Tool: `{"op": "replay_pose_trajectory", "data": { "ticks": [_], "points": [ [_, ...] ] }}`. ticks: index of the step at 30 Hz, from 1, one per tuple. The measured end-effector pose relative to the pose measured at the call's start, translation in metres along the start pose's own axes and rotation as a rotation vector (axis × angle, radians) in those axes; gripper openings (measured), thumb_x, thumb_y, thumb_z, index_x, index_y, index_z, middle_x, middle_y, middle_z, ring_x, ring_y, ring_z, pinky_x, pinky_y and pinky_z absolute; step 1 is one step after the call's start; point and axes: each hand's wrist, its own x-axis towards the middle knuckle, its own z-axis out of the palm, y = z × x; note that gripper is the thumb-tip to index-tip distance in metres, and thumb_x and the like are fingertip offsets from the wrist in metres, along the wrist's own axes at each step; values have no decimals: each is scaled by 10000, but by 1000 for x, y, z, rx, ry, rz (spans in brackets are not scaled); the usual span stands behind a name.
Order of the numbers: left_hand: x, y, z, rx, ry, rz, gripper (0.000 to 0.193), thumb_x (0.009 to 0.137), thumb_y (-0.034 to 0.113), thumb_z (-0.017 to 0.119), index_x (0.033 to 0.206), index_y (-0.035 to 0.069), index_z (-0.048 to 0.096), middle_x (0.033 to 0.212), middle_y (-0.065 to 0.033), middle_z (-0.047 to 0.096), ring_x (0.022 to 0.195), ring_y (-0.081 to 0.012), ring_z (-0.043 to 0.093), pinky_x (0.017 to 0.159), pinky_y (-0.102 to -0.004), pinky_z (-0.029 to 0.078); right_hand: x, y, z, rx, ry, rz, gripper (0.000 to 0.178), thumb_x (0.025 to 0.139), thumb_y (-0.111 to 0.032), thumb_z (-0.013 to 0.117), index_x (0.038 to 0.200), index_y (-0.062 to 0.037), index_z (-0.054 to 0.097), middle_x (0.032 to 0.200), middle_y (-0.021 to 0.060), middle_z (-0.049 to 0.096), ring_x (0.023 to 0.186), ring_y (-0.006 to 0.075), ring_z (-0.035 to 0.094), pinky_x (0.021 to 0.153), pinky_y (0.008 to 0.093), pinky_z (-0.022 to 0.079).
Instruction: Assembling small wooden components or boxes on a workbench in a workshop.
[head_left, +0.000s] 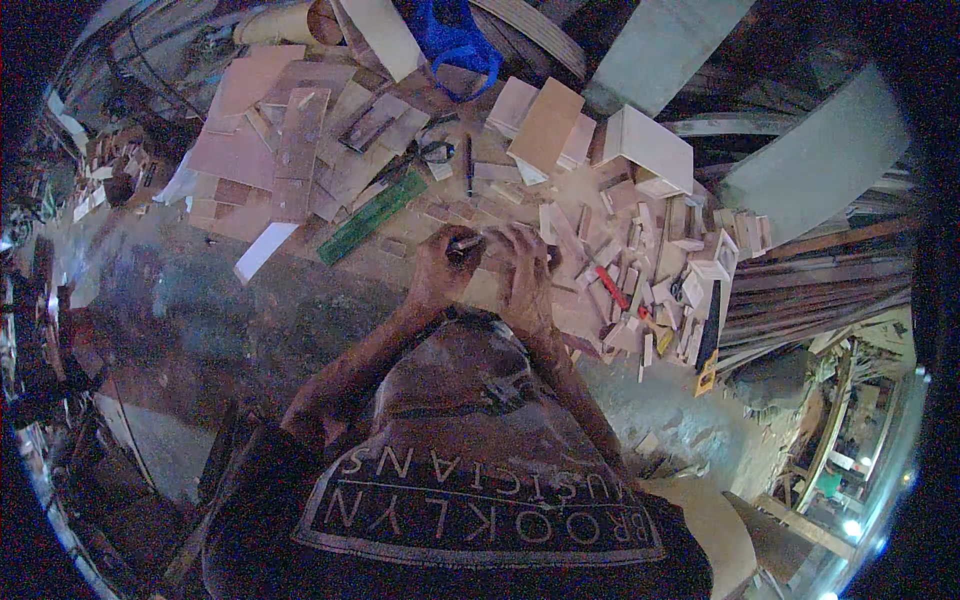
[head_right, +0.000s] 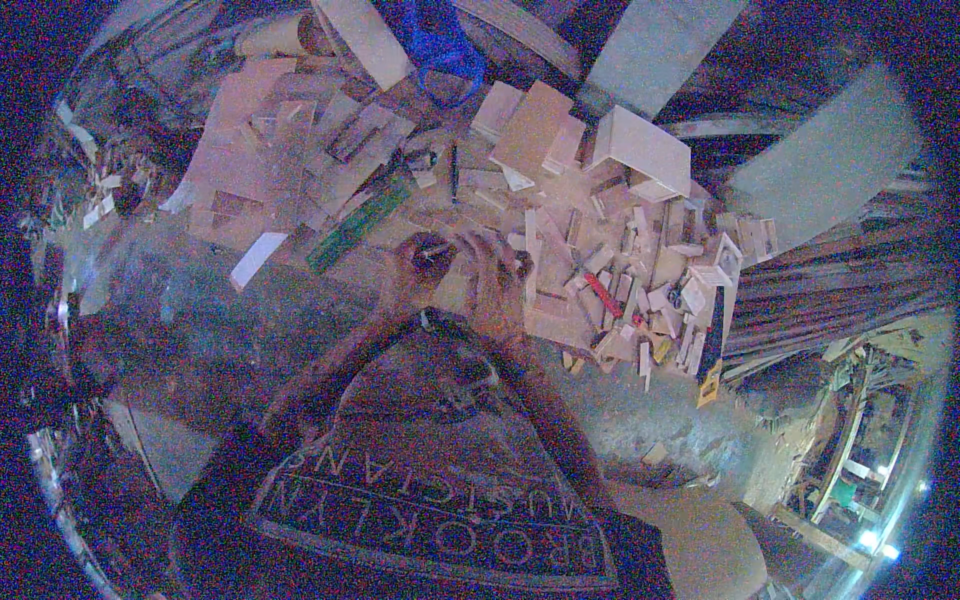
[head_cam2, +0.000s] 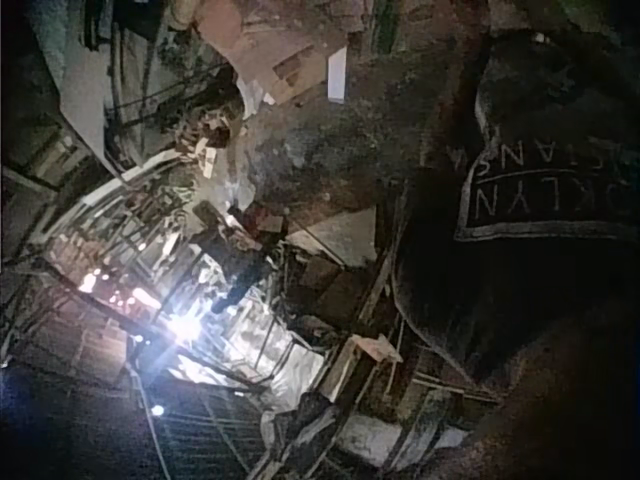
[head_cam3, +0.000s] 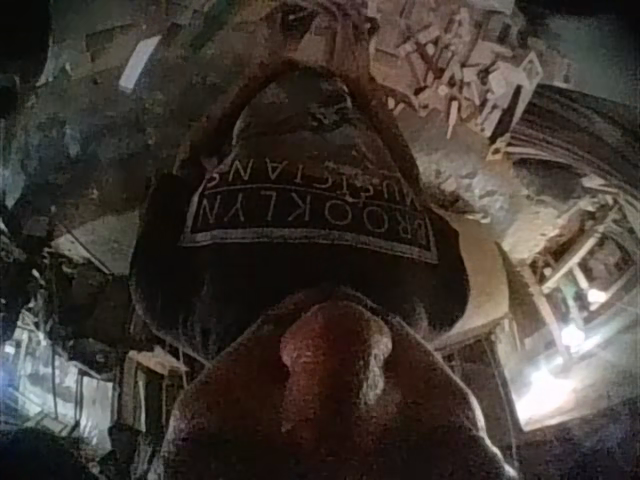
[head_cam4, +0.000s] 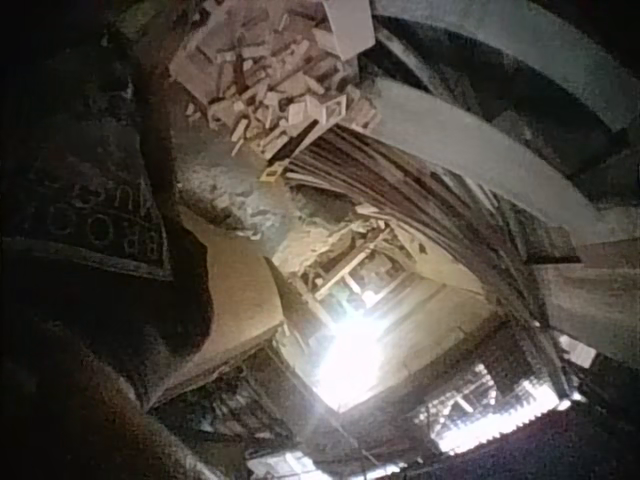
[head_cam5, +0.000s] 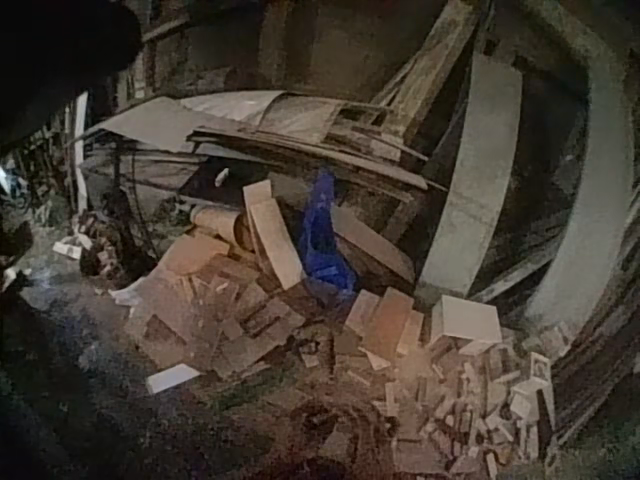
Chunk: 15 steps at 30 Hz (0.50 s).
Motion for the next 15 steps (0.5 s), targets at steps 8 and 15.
{"op": "replay_pose_trajectory", "data": {
  "ticks": [8,15],
  "points": [
    [0,0,-2,26,-73,-72,206,806,104,710,938,-14,603,878,-170,668,791,-272,686,679,-348,543,1,13,7,-5,-44,-40,552,778,-30,494,1323,-42,409,1320,118,483,1228,353,441,1025,515,261],
    [-5,-57,15,-261,-1,-68,214,798,121,728,931,6,606,837,-147,678,792,-230,689,662,-333,545,0,16,5,-38,20,-12,562,770,-46,520,1322,-59,415,1329,96,486,1243,323,430,998,547,253]
  ]
}}
